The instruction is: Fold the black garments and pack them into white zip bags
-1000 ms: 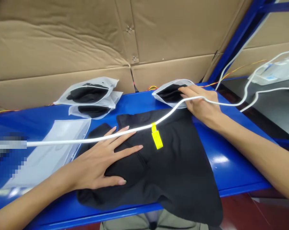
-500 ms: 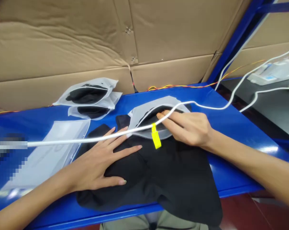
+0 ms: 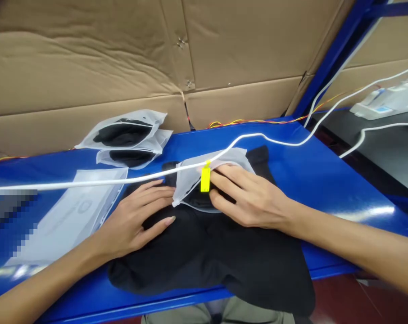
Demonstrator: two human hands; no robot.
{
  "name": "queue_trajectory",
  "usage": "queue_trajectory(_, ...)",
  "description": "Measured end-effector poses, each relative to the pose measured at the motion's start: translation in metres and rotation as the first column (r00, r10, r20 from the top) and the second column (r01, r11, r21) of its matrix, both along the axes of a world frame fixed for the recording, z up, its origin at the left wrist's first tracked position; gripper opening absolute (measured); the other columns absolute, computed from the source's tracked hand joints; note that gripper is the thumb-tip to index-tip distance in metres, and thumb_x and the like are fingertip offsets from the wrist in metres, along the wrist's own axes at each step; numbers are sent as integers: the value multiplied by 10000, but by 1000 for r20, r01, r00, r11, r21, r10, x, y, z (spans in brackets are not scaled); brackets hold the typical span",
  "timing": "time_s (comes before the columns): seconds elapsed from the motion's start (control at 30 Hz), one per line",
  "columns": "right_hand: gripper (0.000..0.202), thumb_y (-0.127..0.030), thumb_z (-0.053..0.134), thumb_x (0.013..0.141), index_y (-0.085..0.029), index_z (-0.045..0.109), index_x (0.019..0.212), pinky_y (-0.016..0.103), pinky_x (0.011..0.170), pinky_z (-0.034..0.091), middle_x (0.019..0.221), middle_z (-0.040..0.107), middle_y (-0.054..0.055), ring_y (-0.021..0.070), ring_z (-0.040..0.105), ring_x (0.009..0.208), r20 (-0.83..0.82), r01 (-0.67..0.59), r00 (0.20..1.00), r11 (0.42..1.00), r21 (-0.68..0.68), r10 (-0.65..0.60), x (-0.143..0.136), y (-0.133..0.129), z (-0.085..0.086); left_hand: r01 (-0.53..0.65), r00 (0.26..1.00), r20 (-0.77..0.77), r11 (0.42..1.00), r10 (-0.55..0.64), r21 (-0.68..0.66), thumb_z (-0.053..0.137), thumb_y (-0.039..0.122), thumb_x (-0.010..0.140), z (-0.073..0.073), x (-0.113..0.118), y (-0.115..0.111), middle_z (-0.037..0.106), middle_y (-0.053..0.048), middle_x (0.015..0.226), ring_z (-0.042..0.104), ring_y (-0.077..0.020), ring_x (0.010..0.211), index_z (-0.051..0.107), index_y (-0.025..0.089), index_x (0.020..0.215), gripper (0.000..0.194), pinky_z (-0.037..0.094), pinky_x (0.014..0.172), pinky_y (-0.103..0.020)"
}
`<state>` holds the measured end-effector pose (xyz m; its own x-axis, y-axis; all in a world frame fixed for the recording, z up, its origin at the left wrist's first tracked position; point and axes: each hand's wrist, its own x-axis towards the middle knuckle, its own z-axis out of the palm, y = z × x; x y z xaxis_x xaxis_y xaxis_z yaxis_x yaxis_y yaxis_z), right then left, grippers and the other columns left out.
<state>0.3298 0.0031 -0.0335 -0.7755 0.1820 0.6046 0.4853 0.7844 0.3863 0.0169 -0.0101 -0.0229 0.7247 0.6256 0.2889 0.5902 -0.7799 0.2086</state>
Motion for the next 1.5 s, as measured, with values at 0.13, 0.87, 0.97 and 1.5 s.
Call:
queue_trajectory(0.13,426,-2,560,958,-91,694,1352,444,888,627,1150,783,197,314,744,1027,9,163,987,984,-74,-163,-9,-5,-1,4,1000,4,1000,-4,6,543,342,1081,0,2,0,799,-104,1275,735,-262,1242,746,195,1212,283,503,1204,-466)
queue_trajectory(0.87,87,-240,674,916,-258,715,842,415,1033,645,1170,826,96,262,731,1240,-124,-459,884,887,-55,450,-14,-7,-7,-199,858,233,715,458,-670,632,652,924,12,2,12,785,-52,971,717,-288,954,769,212,886,462,578,841,-347)
queue_trajectory(0.97,139,-253,656,953,-257,743,845,371,970,672,1080,842,89,232,787,1066,-100,-463,882,886,-9,460,-16,-4,-6,-240,833,200,663,516,-709,713,595,885,12,3,12,660,-5,724,625,-191,723,651,202,685,445,518,683,-280)
queue_trajectory(1.5,212,-191,660,845,-317,619,680,270,763,670,815,783,-25,159,702,759,-322,-503,791,853,139,520,-7,-6,-15,-207,792,179,532,584,-821,791,651,836,36,-15,10,675,8,770,637,-178,747,638,201,745,484,524,659,-244)
